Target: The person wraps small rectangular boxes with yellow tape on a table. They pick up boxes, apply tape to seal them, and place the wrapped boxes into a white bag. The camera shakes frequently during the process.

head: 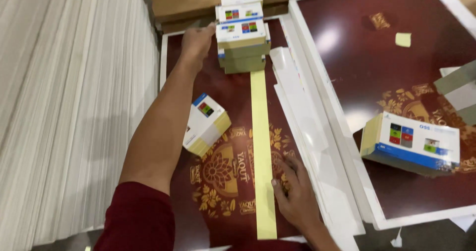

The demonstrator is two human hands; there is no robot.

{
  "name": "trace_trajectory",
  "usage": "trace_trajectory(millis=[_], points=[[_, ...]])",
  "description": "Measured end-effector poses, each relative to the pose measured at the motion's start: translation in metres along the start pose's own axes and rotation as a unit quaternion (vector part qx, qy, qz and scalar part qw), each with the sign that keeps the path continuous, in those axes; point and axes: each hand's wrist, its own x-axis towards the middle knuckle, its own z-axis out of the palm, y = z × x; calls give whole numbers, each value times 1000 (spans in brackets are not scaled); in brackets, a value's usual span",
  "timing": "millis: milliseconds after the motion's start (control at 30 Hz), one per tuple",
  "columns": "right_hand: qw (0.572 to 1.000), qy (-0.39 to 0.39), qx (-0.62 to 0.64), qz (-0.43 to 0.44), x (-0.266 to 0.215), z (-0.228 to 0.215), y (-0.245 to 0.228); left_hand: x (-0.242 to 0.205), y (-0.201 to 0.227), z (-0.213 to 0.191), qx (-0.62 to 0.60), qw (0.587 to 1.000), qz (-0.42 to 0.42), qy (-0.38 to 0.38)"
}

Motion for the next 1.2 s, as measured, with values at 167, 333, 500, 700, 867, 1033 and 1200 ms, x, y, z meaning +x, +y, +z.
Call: trace_trajectory(millis=[167,333,500,700,867,1033,1200], points=[[995,-27,26,87,0,1,4,26,-32,-1,-10,989,-139,-54],[997,-17,29,68,1,4,7,39,-38,5,-82,972,-187,-115],[995,-29,22,90,3,3,5,36,-40,9,-94,970,-193,-111],[996,-28,33,83,4,3,6,39,-28,14,-108,978,-166,-70],[993,-45,21,112,6,2,4,36,-4,15,-206,966,-143,-66],[992,-46,30,112,3,5,7,43,10,13,-262,957,-116,-42],[995,-42,11,94,2,5,9,56,11,6,-302,946,-113,-38]])
